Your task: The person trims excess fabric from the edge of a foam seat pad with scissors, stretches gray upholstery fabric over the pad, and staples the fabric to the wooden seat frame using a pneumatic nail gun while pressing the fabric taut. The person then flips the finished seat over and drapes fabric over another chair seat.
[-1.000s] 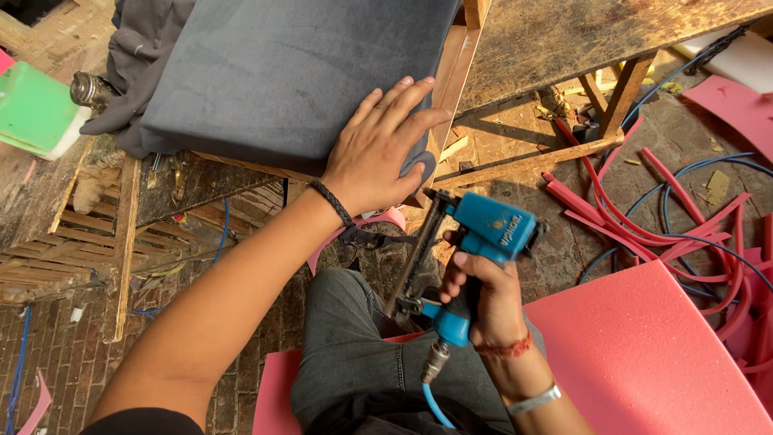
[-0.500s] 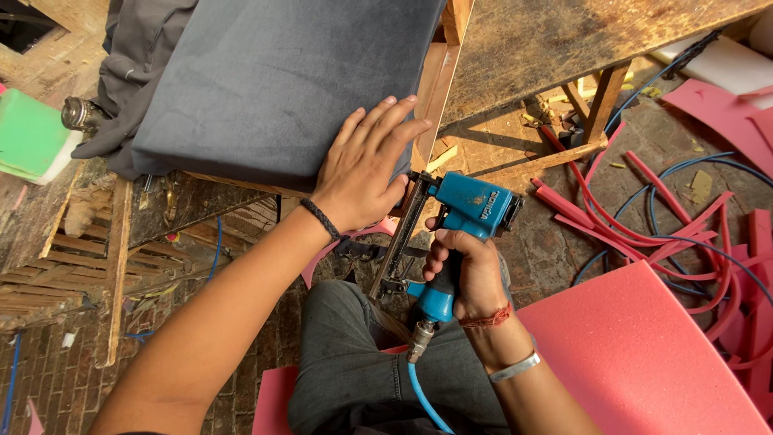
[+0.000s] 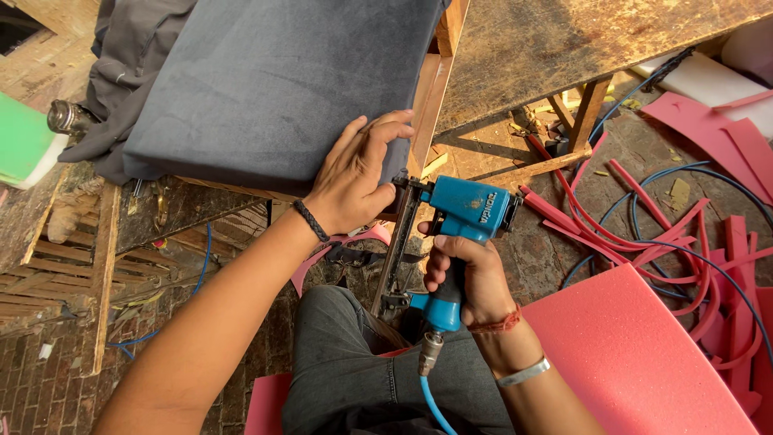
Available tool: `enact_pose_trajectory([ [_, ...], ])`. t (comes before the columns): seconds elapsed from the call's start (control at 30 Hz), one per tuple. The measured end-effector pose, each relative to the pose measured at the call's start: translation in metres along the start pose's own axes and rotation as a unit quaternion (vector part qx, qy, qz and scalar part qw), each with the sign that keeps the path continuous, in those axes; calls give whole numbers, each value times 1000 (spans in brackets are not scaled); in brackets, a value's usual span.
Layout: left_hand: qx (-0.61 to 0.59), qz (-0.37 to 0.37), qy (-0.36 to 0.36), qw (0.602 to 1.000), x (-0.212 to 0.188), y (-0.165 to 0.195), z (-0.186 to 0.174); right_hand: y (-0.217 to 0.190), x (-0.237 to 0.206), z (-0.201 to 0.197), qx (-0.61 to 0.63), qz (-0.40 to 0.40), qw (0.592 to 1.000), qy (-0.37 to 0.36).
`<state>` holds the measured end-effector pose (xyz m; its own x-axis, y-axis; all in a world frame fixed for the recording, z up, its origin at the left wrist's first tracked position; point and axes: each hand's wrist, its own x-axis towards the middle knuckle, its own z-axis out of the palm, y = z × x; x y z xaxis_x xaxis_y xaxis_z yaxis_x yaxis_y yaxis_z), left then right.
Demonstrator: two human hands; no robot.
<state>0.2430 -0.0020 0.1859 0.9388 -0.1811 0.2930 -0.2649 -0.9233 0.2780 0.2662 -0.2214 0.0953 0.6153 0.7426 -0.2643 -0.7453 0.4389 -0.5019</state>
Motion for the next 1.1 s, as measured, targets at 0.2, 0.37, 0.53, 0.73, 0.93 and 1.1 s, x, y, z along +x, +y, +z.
enact_pose_trajectory([
  [0.2,-306,12,47,951,1,-10,-10,-8,-8,4,-44,10,999,9],
  [0.37,-350,-18,50,935,1,-11,-10,-9,-10,6,-48,10,999,8],
  [0.53,-374,-24,52,926,1,-11,-13,-7,-13,3,-50,3,999,9],
  [0.73,-390,-12,63,919,1,-12,-12,0,-15,-8,-57,16,998,30],
  [0.93,-432,-16,109,895,-3,-14,-16,-5,-32,-43,-100,21,993,66],
  [1.1,-201,-62,145,967,-8,13,-5,-12,-89,-95,-259,-45,951,164],
])
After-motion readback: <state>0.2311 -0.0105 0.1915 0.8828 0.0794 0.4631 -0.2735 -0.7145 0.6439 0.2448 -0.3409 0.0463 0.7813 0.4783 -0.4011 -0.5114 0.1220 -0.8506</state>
